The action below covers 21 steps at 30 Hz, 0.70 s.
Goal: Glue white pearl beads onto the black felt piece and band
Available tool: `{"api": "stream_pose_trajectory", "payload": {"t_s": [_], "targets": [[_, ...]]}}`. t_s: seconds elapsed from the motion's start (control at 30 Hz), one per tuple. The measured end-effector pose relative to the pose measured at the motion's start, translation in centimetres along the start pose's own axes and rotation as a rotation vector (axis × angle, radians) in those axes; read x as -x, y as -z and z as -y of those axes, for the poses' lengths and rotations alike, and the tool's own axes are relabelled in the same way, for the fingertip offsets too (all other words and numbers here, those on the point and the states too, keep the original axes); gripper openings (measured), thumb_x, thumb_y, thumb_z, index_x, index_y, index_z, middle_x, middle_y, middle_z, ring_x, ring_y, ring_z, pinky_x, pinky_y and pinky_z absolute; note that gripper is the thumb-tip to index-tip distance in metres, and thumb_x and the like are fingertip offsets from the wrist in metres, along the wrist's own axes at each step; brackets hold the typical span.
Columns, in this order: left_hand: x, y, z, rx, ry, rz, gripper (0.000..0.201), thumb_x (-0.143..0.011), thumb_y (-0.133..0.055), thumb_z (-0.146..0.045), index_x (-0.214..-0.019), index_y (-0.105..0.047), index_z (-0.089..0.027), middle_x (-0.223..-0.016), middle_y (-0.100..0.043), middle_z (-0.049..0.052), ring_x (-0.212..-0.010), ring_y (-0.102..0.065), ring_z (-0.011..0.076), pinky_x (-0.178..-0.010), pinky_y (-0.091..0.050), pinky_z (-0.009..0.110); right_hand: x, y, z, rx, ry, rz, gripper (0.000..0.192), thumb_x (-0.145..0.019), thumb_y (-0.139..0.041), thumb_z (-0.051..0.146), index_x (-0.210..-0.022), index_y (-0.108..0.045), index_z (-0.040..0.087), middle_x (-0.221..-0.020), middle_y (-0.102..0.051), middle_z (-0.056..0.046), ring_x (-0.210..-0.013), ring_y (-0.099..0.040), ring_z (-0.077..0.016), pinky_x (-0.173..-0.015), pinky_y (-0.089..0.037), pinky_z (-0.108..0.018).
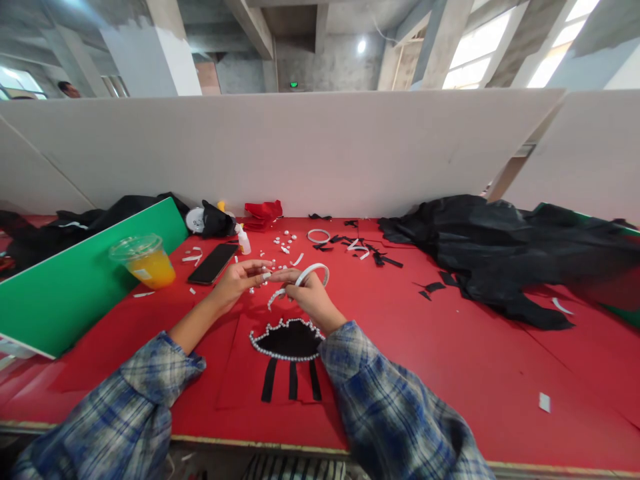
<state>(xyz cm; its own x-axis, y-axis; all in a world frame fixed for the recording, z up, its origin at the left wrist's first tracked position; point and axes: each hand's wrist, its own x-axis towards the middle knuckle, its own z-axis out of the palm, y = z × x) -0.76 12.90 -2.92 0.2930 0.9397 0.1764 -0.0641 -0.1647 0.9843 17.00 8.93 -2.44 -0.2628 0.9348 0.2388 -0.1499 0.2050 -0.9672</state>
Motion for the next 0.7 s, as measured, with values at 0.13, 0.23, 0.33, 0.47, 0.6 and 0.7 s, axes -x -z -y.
{"api": "stream_pose_trajectory", "payload": {"t_s": [0.13, 0.23, 0.33, 0.47, 0.6, 0.7], "targets": [[0.0, 0.6, -0.3, 0.022, 0.010, 0.039, 0.035, -0.060, -0.078, -0.030, -0.090, -0.069, -0.015, -0.079, -0.064, 0.003, -0.072, -0.056, 0.0126, -0.066, -0.042, 0.024, 0.3, 0.1, 0.7, -0.011, -0.027, 0.066, 0.041, -0.058, -0.047, 0.008, -0.088, -0.073, 0.020, -0.100, -0.066, -0.005, -0.067, -0.051, -0.0109, -0.058, -0.041, -0.025], [-0.2, 1.1, -0.4, 0.046, 0.021, 0.040, 0.035, -0.058, -0.079, -0.030, -0.088, -0.069, -0.015, -0.079, -0.064, 0.003, -0.071, -0.055, 0.0120, -0.065, -0.042, 0.023, 0.4, 0.2, 1.1, -0.006, -0.062, 0.134, 0.046, -0.058, -0.047, 0.007, -0.095, -0.071, 0.020, -0.101, -0.066, -0.005, -0.065, -0.051, -0.0101, -0.058, -0.042, -0.025], [-0.3, 1.4, -0.3, 0.074, 0.015, 0.004, 0.036, -0.055, -0.081, -0.028, -0.087, -0.069, -0.015, -0.077, -0.063, 0.002, -0.071, -0.056, 0.0118, -0.065, -0.043, 0.023, 0.5, 0.3, 1.2, -0.011, -0.075, 0.176, 0.051, -0.058, -0.047, 0.005, -0.101, -0.069, 0.021, -0.103, -0.065, -0.005, -0.066, -0.052, -0.0102, -0.061, -0.044, -0.025], [-0.4, 1.6, -0.2, 0.089, 0.002, -0.025, 0.035, -0.056, -0.081, -0.027, -0.087, -0.070, -0.016, -0.077, -0.063, 0.002, -0.073, -0.056, 0.0114, -0.067, -0.043, 0.022, 0.6, 0.4, 1.4, -0.013, -0.088, 0.175, 0.054, -0.061, -0.048, 0.004, -0.108, -0.066, 0.022, -0.106, -0.064, -0.003, -0.071, -0.052, -0.0103, -0.065, -0.044, -0.024], [-0.4, 1.7, -0.4, 0.094, -0.012, -0.034, 0.036, -0.056, -0.081, -0.025, -0.089, -0.070, -0.015, -0.080, -0.065, 0.003, -0.075, -0.057, 0.0126, -0.068, -0.044, 0.023, 0.7, 0.3, 1.5, -0.006, -0.123, 0.235, 0.054, -0.064, -0.051, 0.004, -0.113, -0.063, 0.023, -0.101, -0.066, -0.003, -0.070, -0.053, -0.0097, -0.070, -0.045, -0.025], [-0.3, 1.7, -0.5, 0.100, -0.002, -0.037, 0.036, -0.056, -0.081, -0.025, -0.089, -0.070, -0.015, -0.078, -0.065, 0.003, -0.073, -0.057, 0.0122, -0.067, -0.044, 0.023, 0.8, 0.2, 1.4, -0.031, -0.079, 0.221, 0.052, -0.064, -0.054, 0.004, -0.110, -0.065, 0.025, -0.126, -0.054, -0.004, -0.074, -0.055, -0.0097, -0.073, -0.047, -0.027]]}}
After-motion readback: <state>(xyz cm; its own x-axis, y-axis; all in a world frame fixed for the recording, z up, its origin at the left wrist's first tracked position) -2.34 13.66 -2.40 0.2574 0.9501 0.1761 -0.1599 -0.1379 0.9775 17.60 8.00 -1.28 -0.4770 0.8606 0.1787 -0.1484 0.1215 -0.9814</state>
